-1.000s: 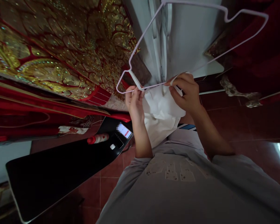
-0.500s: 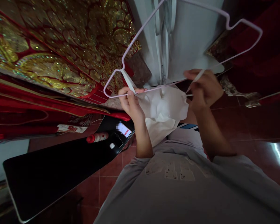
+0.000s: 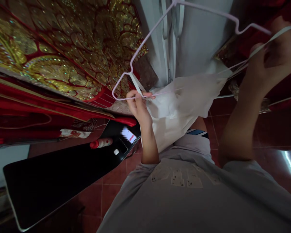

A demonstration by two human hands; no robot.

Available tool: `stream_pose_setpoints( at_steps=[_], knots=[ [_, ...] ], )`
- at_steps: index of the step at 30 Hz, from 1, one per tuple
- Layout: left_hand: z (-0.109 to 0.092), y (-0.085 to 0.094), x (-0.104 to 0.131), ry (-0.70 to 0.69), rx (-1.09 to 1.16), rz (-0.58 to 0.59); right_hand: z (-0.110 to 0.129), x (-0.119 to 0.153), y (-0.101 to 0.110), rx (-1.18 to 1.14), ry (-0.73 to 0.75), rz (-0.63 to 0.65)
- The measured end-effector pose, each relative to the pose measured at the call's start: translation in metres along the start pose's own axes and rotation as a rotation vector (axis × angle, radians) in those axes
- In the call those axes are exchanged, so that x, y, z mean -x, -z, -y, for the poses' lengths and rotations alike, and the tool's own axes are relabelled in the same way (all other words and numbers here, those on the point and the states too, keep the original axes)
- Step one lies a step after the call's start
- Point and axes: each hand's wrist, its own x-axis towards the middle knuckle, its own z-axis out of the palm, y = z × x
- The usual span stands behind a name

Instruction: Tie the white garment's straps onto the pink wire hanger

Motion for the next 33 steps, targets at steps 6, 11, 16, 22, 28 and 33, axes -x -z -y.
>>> stream_pose_setpoints(
  at_steps=[6, 11, 16, 22, 28, 33],
  knots=[
    [-0.002, 0.0, -0.004, -0.031, 0.027, -0.008, 0.008, -0.009, -0.005, 0.14, 0.198, 0.136],
    [-0.002, -0.001, -0.004, -0.002, -0.022, -0.031, 0.045, -0.014, -0.016, 0.368, 0.15, 0.404],
    [0.0, 0.002, -0.007, -0.049, 0.046, 0.001, 0.051, -0.004, -0.023, 0.435, 0.204, 0.409],
    [0.0, 0.007, -0.016, -0.046, -0.006, 0.011, 0.051, 0.008, -0.023, 0.479, 0.24, 0.465],
    [0.001, 0.003, -0.013, -0.059, -0.051, -0.021, 0.059, 0.015, -0.03, 0.536, 0.153, 0.556],
    [0.004, 0.004, -0.012, -0.027, -0.06, -0.006, 0.072, 0.036, -0.044, 0.333, 0.166, 0.453]
  ],
)
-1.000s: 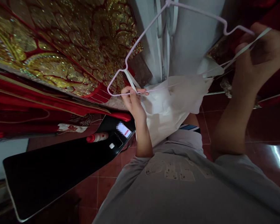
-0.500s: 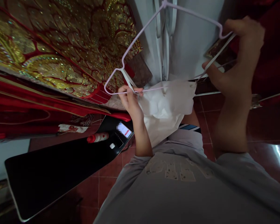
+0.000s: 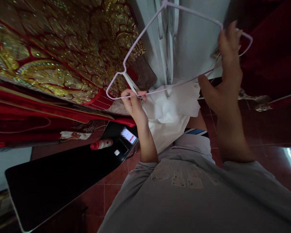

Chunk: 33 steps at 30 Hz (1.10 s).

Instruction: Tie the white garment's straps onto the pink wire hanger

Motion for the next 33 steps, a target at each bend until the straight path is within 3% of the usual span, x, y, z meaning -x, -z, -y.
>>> stream_pose_setpoints(
  at_steps=[2, 4, 8, 10, 16, 18, 21, 26, 30, 33],
  knots=[
    [0.002, 0.001, 0.0, 0.004, 0.027, 0.022, 0.007, 0.007, -0.01, -0.035, 0.037, -0.161],
    [0.003, 0.001, 0.0, 0.001, 0.064, 0.038, 0.008, 0.012, -0.021, -0.06, 0.074, -0.185],
    [0.004, 0.003, 0.001, -0.007, 0.092, 0.05, 0.001, 0.019, -0.043, -0.122, 0.057, 0.247],
    [0.004, 0.006, 0.003, -0.001, 0.089, 0.076, -0.003, 0.021, -0.051, -0.082, 0.053, 0.319],
    [0.005, 0.028, 0.011, -0.03, -0.133, 0.293, -0.006, 0.024, -0.058, -0.036, 0.043, 0.258],
    [0.0, 0.036, 0.014, -0.049, -0.237, 0.376, -0.006, 0.024, -0.059, -0.025, 0.041, 0.268],
    [-0.018, 0.04, 0.018, -0.029, -0.289, 0.398, -0.006, 0.026, -0.063, -0.008, 0.039, 0.259],
    [-0.05, 0.036, 0.009, 0.024, -0.153, 0.422, 0.0, 0.032, -0.066, -0.035, 0.039, 0.229],
    [-0.054, 0.032, -0.014, 0.026, 0.076, 0.548, 0.002, 0.035, -0.063, -0.042, 0.053, 0.21],
    [-0.053, 0.029, -0.026, 0.035, 0.133, 0.538, 0.0, 0.036, -0.061, -0.041, 0.059, 0.224]
  ],
)
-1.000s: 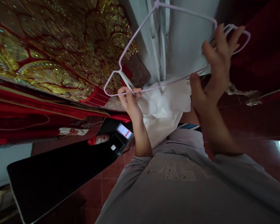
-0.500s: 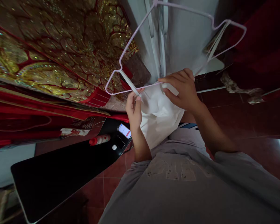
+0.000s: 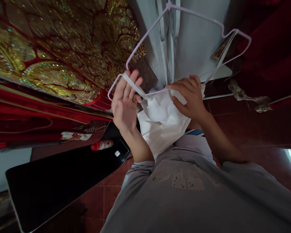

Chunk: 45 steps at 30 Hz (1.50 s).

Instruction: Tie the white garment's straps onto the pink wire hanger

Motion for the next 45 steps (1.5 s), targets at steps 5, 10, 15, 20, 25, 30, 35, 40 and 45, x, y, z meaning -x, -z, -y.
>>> stream_pose_setpoints(
  at_steps=[5, 10, 15, 20, 25, 30, 35, 40, 45],
  knots=[
    [-0.008, -0.005, 0.0, -0.098, -0.049, -0.2, -0.005, 0.001, 0.001, 0.017, -0.001, 0.02],
    [-0.003, 0.003, 0.009, -0.242, -0.103, -0.404, -0.009, 0.0, 0.002, 0.026, -0.016, 0.028],
    [0.023, 0.015, 0.018, -0.151, -0.17, -0.649, -0.006, 0.0, 0.001, 0.013, -0.019, 0.054],
    [0.04, -0.005, 0.021, 0.124, -0.109, -0.484, -0.002, 0.001, -0.008, 0.003, -0.004, 0.062],
    [0.046, -0.035, 0.02, 0.113, 0.01, -0.396, 0.0, 0.001, 0.0, -0.018, 0.009, 0.035],
    [0.048, -0.049, 0.016, 0.103, 0.058, -0.459, -0.026, 0.003, 0.016, -0.089, -0.123, -0.481],
    [0.049, -0.058, 0.009, 0.114, 0.056, -0.573, -0.064, 0.009, 0.008, -0.278, -0.325, -0.73],
    [0.051, -0.059, 0.007, 0.101, 0.08, -0.582, -0.06, 0.011, 0.008, -0.398, -0.406, -0.577],
    [0.054, -0.053, 0.008, 0.028, 0.074, -0.546, -0.045, 0.006, 0.026, -0.465, -0.44, -0.612]
  ],
)
